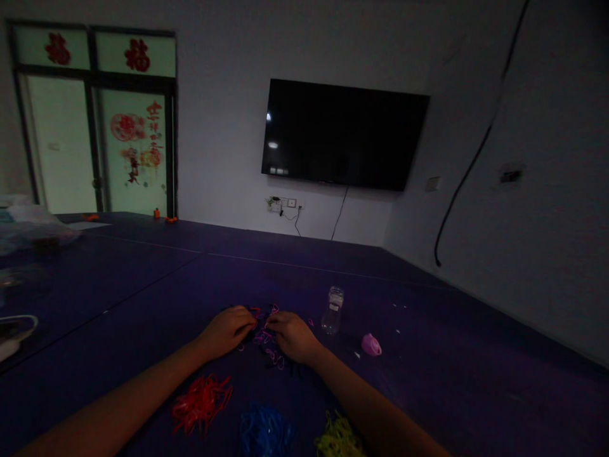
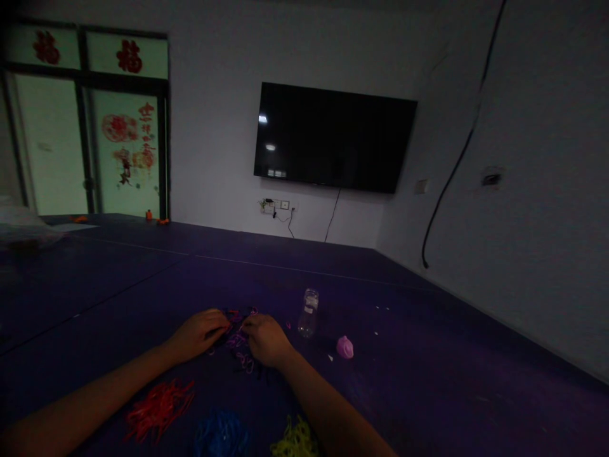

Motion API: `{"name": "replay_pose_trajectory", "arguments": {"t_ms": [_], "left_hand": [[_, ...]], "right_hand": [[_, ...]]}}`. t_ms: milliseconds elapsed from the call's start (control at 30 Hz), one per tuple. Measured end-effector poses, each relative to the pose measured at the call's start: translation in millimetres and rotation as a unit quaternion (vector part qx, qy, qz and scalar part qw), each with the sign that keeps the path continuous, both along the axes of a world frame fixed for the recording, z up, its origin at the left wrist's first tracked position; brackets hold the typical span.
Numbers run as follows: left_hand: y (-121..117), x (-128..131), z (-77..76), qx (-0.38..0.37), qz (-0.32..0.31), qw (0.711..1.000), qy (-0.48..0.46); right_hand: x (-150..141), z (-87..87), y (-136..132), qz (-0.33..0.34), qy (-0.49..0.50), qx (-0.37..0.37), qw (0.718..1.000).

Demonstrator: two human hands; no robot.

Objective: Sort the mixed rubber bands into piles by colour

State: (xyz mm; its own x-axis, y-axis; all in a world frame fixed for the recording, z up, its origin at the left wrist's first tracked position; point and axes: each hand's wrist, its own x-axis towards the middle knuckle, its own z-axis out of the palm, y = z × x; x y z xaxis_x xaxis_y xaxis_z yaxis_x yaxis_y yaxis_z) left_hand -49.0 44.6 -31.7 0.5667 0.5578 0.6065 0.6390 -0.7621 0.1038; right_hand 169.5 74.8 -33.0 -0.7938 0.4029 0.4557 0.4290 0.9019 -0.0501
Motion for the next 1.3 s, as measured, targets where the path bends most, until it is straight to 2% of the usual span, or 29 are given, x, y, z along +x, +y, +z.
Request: {"name": "replay_pose_trajectory", "arguments": {"t_ms": [267, 500, 767, 1300], "left_hand": [[0.1, 0.3, -0.3, -0.009, 0.007, 1.000, 0.003], [-1.0, 0.7, 2.3, -0.013, 0.009, 1.000, -0.001], [-2.6, 1.9, 2.9, 0.015, 0.024, 0.999, 0.015], [-4.4, 4.8, 3.6, 0.011, 0.038, 0.998, 0.042]], "right_hand": [[0.1, -0.4, -0.5, 0.011, 0.010, 0.003, 1.000], [-1.5, 5.8, -9.4, 0.018, -0.031, 0.024, 0.999], [-3.7, 11.1, -13.3, 0.033, -0.064, 0.037, 0.997], [-0.2, 8.4, -14.0, 0.007, -0.074, 0.053, 0.996]]}}
